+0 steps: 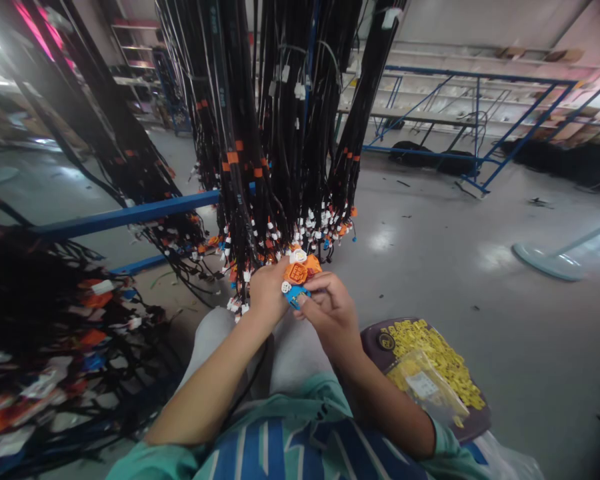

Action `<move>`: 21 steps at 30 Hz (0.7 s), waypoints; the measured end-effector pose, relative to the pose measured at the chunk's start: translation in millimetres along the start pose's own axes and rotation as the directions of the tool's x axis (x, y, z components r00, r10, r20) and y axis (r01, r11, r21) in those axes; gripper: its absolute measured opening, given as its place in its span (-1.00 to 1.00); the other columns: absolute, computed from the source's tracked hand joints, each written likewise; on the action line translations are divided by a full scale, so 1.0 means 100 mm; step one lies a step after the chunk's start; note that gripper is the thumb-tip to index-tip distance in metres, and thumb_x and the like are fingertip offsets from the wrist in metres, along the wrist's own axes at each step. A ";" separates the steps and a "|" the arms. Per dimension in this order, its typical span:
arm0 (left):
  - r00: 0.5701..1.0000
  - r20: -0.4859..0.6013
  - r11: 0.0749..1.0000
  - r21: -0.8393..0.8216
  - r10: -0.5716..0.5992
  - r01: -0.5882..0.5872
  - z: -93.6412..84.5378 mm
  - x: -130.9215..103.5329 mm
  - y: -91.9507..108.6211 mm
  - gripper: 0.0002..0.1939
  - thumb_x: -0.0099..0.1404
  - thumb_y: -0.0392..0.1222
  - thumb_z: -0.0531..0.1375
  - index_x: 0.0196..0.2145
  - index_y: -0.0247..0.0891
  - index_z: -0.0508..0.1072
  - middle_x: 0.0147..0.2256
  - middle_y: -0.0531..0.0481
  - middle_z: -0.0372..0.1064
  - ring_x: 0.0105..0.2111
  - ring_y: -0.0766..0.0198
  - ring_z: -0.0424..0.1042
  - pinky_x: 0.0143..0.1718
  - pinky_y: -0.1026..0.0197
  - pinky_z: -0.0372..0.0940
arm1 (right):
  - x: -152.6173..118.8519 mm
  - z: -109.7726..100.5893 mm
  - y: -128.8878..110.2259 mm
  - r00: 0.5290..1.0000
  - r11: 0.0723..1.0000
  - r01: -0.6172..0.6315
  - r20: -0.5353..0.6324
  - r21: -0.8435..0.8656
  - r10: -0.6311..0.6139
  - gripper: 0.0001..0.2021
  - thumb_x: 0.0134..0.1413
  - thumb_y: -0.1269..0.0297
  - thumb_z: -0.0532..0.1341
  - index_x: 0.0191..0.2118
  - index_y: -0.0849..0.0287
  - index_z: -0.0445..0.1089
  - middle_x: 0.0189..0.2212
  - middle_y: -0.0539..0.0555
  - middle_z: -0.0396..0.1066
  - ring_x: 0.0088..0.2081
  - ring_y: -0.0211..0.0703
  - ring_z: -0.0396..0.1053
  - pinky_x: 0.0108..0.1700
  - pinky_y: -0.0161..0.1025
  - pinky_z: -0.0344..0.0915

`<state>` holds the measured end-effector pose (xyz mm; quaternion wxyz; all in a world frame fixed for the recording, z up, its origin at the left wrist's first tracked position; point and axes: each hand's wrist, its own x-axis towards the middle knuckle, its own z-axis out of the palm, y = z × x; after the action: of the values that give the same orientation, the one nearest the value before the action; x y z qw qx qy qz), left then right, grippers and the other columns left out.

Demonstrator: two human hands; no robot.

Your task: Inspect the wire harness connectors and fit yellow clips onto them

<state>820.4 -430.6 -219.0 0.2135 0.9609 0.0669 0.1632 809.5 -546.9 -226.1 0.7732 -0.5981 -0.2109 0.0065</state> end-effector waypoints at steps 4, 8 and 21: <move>1.000 -0.016 0.994 -0.110 -0.025 0.023 0.00 0.01 -0.04 -0.73 0.09 -0.21 0.08 -0.24 -0.26 0.45 -0.44 -0.06 0.44 -0.38 0.16 0.40 -0.33 0.22 0.23 | 0.02 -0.02 0.01 0.996 1.000 0.030 0.081 -0.002 -0.030 -0.89 -0.08 0.35 0.18 -0.37 0.13 0.23 -0.39 -0.04 0.26 -0.53 -0.37 0.34 -0.50 -0.35 0.40; 1.000 0.020 0.966 -0.257 -0.008 0.013 -0.07 0.01 -0.06 -0.77 0.07 -0.22 0.12 -0.28 -0.23 0.46 -0.41 -0.04 0.45 -0.30 0.15 0.41 -0.24 0.19 0.26 | -0.01 -0.07 -0.09 0.984 0.987 0.116 0.149 -0.115 -0.098 -0.88 -0.08 0.38 0.19 -0.33 0.15 0.30 -0.29 0.02 0.31 -0.51 -0.37 0.37 -0.50 -0.37 0.37; 0.896 0.194 0.880 -0.355 0.399 -0.315 -0.26 -0.01 -0.22 -0.62 0.03 -0.12 0.18 -0.14 -0.20 0.39 -0.30 -0.04 0.43 -0.27 0.15 0.41 -0.16 0.16 0.25 | -0.11 -0.73 -0.22 0.975 0.940 0.034 -0.193 -0.339 -0.105 -0.90 -0.08 0.31 0.23 -0.36 0.16 0.42 -0.56 -0.03 0.43 -0.68 -0.39 0.25 -0.66 -0.42 0.20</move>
<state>809.4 -401.1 -206.0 0.3365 0.9230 -0.1686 0.0806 818.7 -623.5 -223.0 0.6782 -0.7099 -0.1477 -0.1195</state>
